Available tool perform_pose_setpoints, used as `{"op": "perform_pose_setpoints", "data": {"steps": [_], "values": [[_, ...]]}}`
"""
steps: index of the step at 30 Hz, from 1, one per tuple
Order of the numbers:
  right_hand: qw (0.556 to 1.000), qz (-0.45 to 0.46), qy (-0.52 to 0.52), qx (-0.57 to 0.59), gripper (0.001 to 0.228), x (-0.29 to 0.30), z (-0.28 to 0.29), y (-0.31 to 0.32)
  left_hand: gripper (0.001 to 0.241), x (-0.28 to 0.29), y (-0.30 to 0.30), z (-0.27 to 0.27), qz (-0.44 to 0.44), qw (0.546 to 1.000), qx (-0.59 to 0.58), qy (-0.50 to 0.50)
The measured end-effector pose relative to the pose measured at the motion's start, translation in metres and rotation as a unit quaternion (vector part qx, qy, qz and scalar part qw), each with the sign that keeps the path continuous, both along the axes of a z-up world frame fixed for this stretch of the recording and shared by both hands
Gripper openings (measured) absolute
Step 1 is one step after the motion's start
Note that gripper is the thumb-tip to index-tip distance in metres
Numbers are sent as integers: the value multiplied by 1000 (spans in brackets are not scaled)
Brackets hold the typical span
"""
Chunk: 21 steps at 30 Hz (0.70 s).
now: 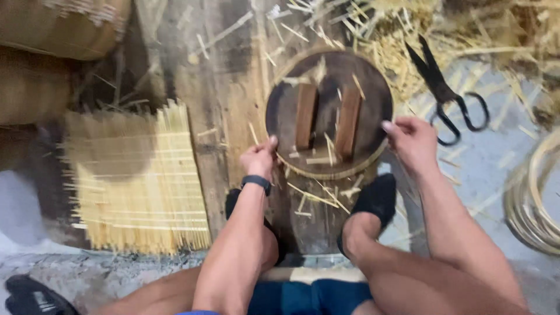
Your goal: The person sits on the floor assembling round woven bamboo sieves. They fit a bent bamboo rim hoop around the edge of a woven bamboo mat, press the mat strips into the hoop, weigh the work with a wooden block, trim excess bamboo strips with scissors, and set finished sieves aside.
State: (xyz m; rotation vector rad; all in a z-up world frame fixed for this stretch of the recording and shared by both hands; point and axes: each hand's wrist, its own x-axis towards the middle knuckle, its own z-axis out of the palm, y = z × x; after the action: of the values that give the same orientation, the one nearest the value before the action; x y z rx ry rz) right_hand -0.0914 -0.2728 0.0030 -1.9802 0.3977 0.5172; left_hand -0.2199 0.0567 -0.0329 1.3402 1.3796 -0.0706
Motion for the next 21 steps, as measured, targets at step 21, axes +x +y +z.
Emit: {"op": "perform_pose_setpoints", "data": {"steps": [21], "values": [[968, 85, -234, -31, 36, -2, 61, 60, 47, 30, -26, 14, 55, 976, 154, -147]]}}
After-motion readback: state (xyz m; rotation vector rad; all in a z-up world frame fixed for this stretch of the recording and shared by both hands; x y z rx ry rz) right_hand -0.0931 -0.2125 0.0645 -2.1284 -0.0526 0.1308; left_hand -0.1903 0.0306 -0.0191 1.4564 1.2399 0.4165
